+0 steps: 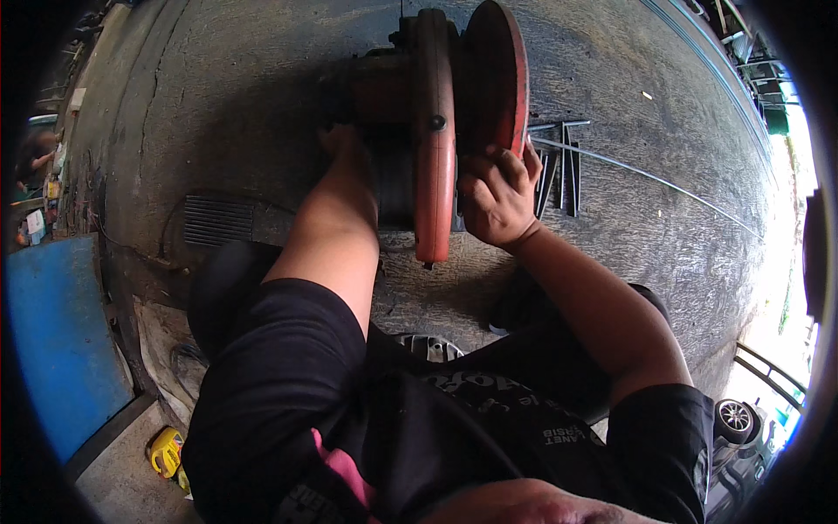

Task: The person is using a chop saw to cut metal rods into specific lengths.

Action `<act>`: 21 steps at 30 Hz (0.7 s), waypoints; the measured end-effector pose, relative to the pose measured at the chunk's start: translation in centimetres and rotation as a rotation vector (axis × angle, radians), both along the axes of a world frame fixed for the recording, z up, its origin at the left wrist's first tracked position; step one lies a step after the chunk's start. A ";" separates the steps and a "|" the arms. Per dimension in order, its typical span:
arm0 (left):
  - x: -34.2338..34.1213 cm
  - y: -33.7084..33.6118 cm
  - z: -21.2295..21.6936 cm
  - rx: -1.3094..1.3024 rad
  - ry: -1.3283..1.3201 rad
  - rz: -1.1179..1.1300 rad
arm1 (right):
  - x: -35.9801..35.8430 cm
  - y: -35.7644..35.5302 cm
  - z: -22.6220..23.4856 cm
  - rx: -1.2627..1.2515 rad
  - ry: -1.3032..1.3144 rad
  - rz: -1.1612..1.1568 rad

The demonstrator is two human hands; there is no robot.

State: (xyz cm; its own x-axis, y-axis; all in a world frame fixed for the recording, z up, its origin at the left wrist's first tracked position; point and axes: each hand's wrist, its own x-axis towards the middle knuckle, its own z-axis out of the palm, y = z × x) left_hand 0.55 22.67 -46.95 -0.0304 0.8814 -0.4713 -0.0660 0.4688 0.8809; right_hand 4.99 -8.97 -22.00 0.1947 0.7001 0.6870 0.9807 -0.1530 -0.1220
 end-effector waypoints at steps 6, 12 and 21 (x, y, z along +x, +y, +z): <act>0.0 -0.3 0.9 -0.036 0.054 -0.002 | 0.0 0.0 0.1 -0.008 0.002 -0.001; -0.2 -0.3 0.9 -0.052 0.094 -0.006 | 0.0 -0.1 0.0 -0.013 0.007 -0.006; -0.1 -0.4 0.3 -0.077 0.154 -0.020 | 0.0 0.0 0.0 -0.012 -0.005 -0.001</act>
